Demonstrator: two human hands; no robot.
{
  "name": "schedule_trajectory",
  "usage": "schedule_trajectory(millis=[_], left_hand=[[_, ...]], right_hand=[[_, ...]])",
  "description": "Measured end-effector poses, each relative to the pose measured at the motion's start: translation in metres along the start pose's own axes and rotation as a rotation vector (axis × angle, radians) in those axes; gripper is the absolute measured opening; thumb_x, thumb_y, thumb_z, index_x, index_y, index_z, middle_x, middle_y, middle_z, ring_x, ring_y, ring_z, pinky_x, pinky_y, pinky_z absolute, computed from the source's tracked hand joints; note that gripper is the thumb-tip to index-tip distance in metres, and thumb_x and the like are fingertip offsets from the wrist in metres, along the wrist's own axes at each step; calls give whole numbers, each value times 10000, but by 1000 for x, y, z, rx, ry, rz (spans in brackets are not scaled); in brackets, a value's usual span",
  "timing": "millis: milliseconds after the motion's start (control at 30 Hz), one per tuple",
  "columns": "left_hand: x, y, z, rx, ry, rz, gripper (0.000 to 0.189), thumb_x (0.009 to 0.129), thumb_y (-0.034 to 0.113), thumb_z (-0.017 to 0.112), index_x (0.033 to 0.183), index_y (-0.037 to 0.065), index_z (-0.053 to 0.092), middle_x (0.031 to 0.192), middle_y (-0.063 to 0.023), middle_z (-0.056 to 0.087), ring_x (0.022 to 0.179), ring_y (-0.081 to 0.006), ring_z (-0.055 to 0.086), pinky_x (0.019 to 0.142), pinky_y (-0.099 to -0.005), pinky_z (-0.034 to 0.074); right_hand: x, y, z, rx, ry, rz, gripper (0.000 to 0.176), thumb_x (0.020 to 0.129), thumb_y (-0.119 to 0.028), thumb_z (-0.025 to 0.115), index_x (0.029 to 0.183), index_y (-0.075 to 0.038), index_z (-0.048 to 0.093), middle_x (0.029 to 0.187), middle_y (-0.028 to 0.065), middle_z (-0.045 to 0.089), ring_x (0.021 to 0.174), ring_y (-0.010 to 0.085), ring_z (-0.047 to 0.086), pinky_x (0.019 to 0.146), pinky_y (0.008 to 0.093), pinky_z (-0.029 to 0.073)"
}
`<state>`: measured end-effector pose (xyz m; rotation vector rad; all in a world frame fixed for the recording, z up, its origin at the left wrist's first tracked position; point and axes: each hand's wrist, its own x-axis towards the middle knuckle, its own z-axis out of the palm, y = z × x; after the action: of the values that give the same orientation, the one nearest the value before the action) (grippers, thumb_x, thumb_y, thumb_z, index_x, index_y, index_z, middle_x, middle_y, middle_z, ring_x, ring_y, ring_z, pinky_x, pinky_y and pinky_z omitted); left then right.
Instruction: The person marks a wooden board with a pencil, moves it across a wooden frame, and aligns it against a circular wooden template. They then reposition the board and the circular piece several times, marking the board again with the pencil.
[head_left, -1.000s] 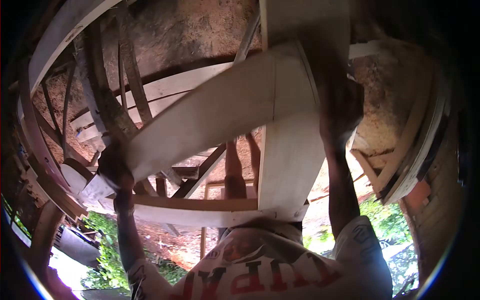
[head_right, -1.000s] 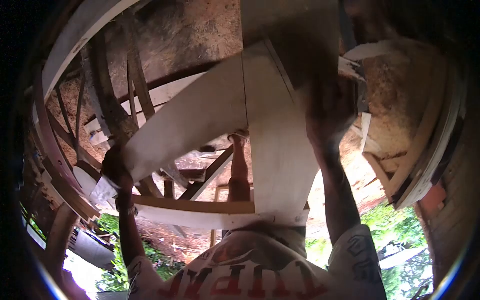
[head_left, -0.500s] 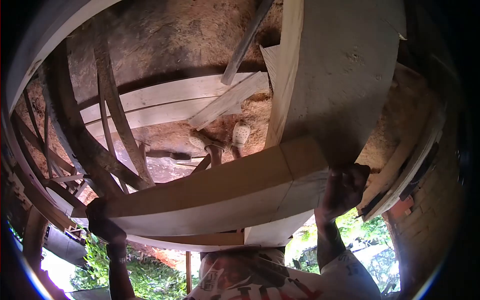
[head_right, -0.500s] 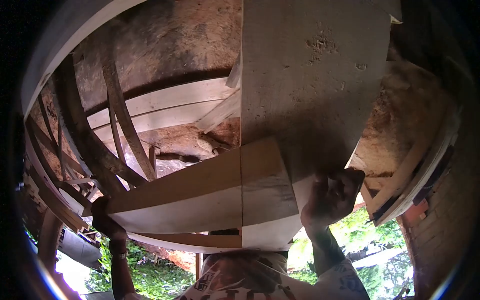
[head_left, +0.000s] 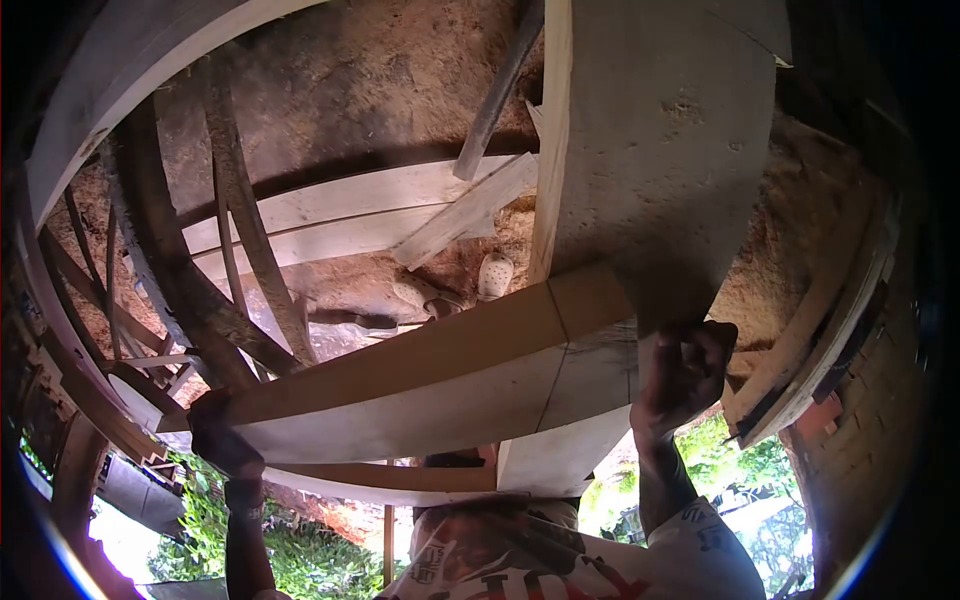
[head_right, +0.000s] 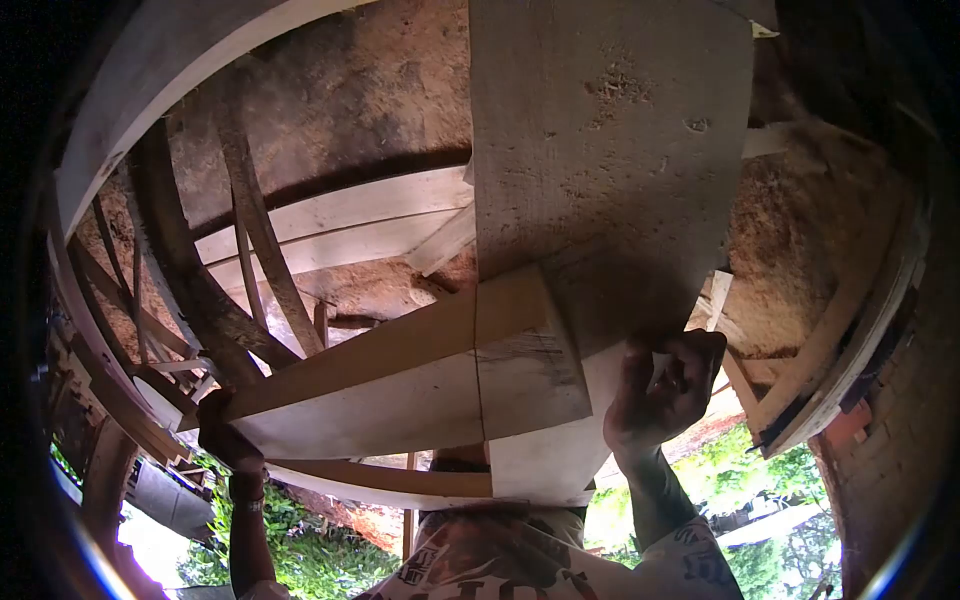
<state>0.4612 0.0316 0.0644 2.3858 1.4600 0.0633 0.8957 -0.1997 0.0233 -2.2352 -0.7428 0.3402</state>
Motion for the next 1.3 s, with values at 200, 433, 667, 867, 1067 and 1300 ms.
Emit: schedule_trajectory(millis=[200, 433, 667, 867, 1067, 1300], left_hand=[[-1, -1, 3, 8, 34, -36, 508, 886, 460, 524, 961, -21, 668, 921, -167, 676, 867, -352, 643, 786, -445, 512], [1, -5, -1, 201, 41, 199, 314, 929, 234, 480, 943, -30, 651, 918, -196, 666, 826, -381, 634, 763, -479, 491], [-2, -9, 1, 176, 163, 165, 129, 871, 87, 542, 888, 37, 659, 828, -149, 643, 772, -336, 620, 707, -434, 480], [-22, -51, 35, -9, 264, 127, 82, 869, 140, 596, 865, 59, 610, 827, -139, 608, 797, -329, 595, 782, -478, 454], [-13, -10, -15, -289, 417, -21, 180, 829, 243, 681, 917, 88, 701, 936, -151, 697, 936, -357, 637, 875, -446, 460], [-12, -22, -15, -469, 455, 6, 210, 856, 197, 675, 1036, 89, 674, 1029, -113, 672, 1004, -307, 615, 901, -454, 468]], right_hand=[[1, -1, 2, -16, 11, 33, 89, 883, -15, 615, 958, -17, 568, 899, 43, 438, 733, 116, 405, 668, 287, 325], [7, -11, 2, -115, 38, -50, 129, 897, -76, 633, 929, 29, 566, 884, 115, 492, 813, 247, 483, 732, 371, 400], [8, -8, 6, -255, 150, -291, 159, 897, -112, 617, 942, 28, 557, 902, 190, 573, 846, 369, 545, 707, 473, 438], [7, 84, 16, -163, 189, -389, 396, 837, -158, 690, 1189, -22, 572, 1167, 142, 602, 1082, 330, 585, 943, 432, 480], [30, 92, 11, -321, 217, -274, 288, 907, -242, 680, 1026, 18, 644, 977, 173, 635, 860, 308, 623, 769, 416, 515], [39, 98, 1, -454, 291, -402, 355, 988, -290, 543, 1048, 41, 655, 1050, 184, 650, 948, 312, 624, 875, 406, 504]])
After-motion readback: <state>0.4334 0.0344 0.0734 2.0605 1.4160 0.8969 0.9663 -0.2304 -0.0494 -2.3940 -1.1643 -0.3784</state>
